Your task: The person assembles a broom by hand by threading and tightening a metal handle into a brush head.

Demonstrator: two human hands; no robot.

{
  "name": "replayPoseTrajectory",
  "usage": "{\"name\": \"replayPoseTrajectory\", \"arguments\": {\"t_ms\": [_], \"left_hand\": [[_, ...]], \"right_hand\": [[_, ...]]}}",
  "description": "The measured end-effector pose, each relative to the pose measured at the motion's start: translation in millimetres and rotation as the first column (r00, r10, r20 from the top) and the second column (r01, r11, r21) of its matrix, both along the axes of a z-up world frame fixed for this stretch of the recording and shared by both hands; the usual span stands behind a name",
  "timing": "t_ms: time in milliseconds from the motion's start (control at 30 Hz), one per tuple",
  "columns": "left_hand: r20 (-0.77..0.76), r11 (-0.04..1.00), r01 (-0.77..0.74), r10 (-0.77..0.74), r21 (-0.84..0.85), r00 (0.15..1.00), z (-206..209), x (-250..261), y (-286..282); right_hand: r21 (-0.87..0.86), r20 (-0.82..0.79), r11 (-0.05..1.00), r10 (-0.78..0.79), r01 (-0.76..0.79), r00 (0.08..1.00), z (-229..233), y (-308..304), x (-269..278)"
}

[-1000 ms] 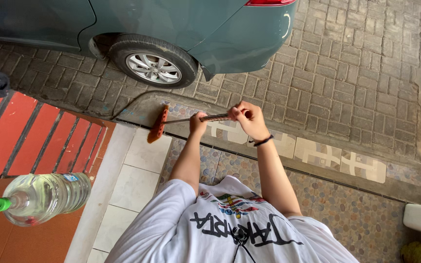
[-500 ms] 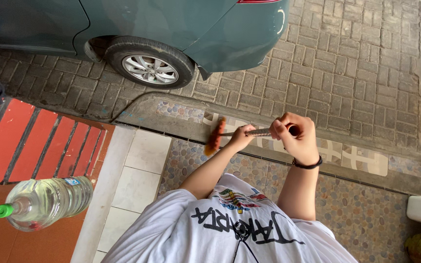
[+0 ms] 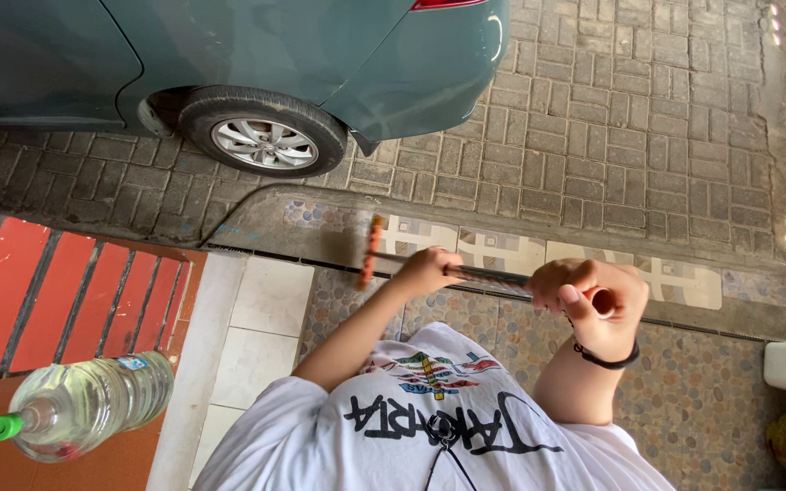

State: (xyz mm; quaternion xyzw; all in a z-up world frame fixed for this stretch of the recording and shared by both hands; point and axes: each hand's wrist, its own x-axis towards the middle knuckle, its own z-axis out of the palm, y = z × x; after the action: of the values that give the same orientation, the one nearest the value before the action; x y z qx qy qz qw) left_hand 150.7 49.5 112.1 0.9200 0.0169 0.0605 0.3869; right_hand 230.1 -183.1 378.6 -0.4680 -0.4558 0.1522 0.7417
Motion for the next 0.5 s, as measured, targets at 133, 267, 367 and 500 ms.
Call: {"name": "replayPoseTrajectory", "arguments": {"t_ms": [133, 267, 367, 500], "left_hand": [[-0.085, 0.995, -0.049, 0.056, 0.083, 0.995, -7.1, -33.8, 51.0], [-0.175, 0.979, -0.105, 0.136, 0.177, 0.975, -41.8, -59.5, 115.4], [-0.274, 0.962, -0.142, 0.205, 0.232, 0.940, -75.2, -74.1, 158.8], [-0.263, 0.917, -0.221, 0.315, 0.332, 0.912, -103.9, -86.5, 184.9]], "right_hand": [[-0.086, 0.030, 0.993, 0.080, -0.077, 0.996, -32.1, 11.5, 11.8], [-0.167, -0.003, 0.962, 0.220, -0.217, 0.976, -92.6, 51.7, 24.0], [-0.259, -0.072, 0.933, 0.239, -0.250, 0.968, -142.4, 84.5, 20.2], [-0.299, -0.165, 0.895, 0.292, -0.330, 0.942, -197.4, 120.0, -0.2]]}}
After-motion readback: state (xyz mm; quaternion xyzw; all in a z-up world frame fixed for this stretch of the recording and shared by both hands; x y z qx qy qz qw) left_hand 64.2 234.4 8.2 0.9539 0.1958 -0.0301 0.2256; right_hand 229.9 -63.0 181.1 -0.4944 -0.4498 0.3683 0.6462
